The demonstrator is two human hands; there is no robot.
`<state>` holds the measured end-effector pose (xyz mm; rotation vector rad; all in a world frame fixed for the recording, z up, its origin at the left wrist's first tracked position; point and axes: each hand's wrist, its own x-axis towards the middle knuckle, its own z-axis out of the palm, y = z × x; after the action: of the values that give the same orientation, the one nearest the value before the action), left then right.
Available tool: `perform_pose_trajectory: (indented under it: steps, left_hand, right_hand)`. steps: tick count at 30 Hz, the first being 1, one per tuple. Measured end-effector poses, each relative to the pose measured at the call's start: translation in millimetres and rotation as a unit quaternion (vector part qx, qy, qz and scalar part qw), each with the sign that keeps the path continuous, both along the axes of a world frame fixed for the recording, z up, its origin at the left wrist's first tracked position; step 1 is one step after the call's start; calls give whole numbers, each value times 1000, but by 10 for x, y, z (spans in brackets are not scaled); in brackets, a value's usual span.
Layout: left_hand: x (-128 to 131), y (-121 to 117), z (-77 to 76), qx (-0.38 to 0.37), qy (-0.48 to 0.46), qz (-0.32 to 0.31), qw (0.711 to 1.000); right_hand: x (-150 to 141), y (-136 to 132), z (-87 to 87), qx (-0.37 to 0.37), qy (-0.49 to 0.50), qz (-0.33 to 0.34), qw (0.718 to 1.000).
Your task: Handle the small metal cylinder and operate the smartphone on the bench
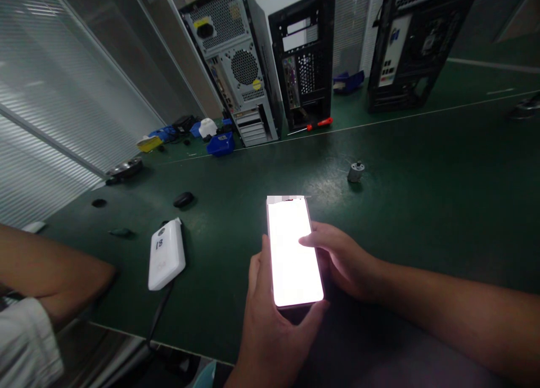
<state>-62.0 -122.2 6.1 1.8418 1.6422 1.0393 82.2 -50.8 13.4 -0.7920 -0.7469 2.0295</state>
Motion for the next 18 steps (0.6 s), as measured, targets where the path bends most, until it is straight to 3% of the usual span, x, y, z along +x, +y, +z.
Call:
perform_pose_trajectory:
  steps: [18]
  left_hand:
    - [-10, 4, -14, -10, -17, 6, 1000]
  right_hand:
    - [-6, 5, 13, 10, 6, 8, 1000]
